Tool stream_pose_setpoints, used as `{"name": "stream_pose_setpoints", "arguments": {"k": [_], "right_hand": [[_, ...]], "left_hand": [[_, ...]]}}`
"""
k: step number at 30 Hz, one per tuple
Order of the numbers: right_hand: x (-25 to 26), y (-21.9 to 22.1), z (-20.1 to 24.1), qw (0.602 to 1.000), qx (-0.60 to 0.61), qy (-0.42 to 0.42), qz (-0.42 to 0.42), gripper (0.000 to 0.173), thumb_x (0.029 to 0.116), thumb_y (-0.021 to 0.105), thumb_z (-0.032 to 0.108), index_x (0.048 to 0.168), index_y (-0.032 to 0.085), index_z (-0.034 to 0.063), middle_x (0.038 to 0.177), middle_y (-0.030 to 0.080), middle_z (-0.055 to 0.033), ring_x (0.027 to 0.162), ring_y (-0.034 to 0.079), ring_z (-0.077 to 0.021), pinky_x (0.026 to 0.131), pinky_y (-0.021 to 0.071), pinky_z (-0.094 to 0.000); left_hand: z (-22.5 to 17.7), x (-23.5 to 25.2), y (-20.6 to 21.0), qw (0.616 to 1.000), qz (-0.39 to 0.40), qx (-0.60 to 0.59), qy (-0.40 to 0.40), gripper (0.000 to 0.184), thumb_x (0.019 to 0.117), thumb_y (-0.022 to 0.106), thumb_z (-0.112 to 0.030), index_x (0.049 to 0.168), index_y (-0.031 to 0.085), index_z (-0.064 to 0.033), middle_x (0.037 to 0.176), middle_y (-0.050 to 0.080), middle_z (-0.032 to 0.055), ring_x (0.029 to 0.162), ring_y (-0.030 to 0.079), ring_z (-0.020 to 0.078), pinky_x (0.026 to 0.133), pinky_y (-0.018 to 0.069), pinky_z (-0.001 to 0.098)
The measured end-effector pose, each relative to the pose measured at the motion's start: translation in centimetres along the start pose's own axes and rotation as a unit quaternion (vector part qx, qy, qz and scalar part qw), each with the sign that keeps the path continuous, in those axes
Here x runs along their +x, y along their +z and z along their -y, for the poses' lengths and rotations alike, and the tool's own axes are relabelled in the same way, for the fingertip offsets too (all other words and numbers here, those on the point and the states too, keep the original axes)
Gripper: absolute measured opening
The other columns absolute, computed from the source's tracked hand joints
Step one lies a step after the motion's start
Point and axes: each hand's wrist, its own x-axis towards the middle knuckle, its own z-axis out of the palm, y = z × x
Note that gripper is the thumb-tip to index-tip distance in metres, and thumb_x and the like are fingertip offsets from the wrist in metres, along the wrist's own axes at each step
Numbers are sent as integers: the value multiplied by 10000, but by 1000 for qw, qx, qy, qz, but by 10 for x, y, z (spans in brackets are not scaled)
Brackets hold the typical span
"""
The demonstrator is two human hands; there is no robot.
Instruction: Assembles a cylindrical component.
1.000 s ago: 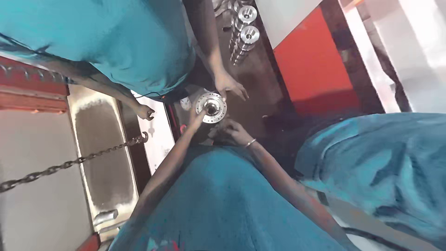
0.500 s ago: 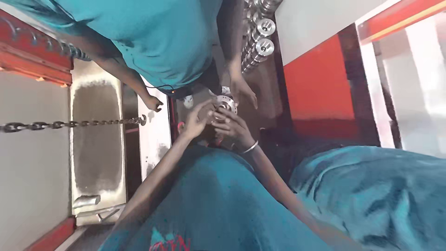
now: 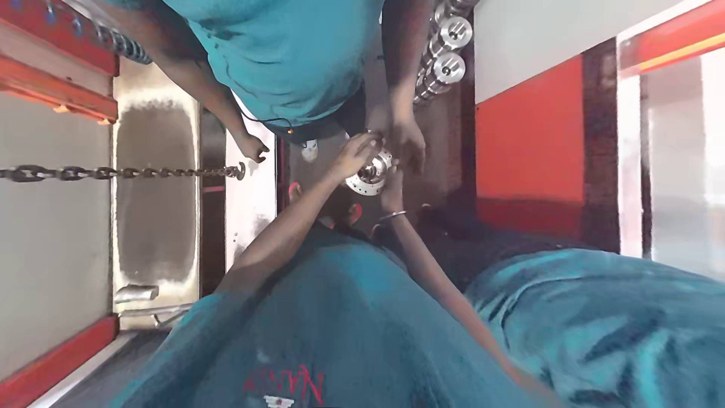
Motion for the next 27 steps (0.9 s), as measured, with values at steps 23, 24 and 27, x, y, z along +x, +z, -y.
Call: {"name": "stream_pose_setpoints", "arguments": {"k": [23,24,27], "right_hand": [[-8,-1,9,999,-21,33,23,567,1091,464,353,1555,307,69,1417,554,-168,1218,608,-205,1018,525,-394],[-7,1,10,999,-20,27,20,562,1092,464,336,1557,309,60,1424,550,-173,1227,600,-201,1029,513,-386],[-3,-1,6,999,-25,9,23,552,1099,446,312,1559,299,46,1432,543,-169,1253,585,-191,1063,494,-382]], "left_hand": [[-16,6,-34,986,149,-56,-56,393,1104,438,-198,1450,561,-60,1440,600,126,1298,588,200,1115,449,414],[-13,8,-35,985,153,-54,-54,390,1105,437,-207,1447,569,-71,1440,604,114,1298,591,195,1116,453,415],[-3,7,-35,983,138,-102,-66,423,1103,446,-222,1499,511,-87,1485,568,101,1333,564,192,1132,442,416]]}}
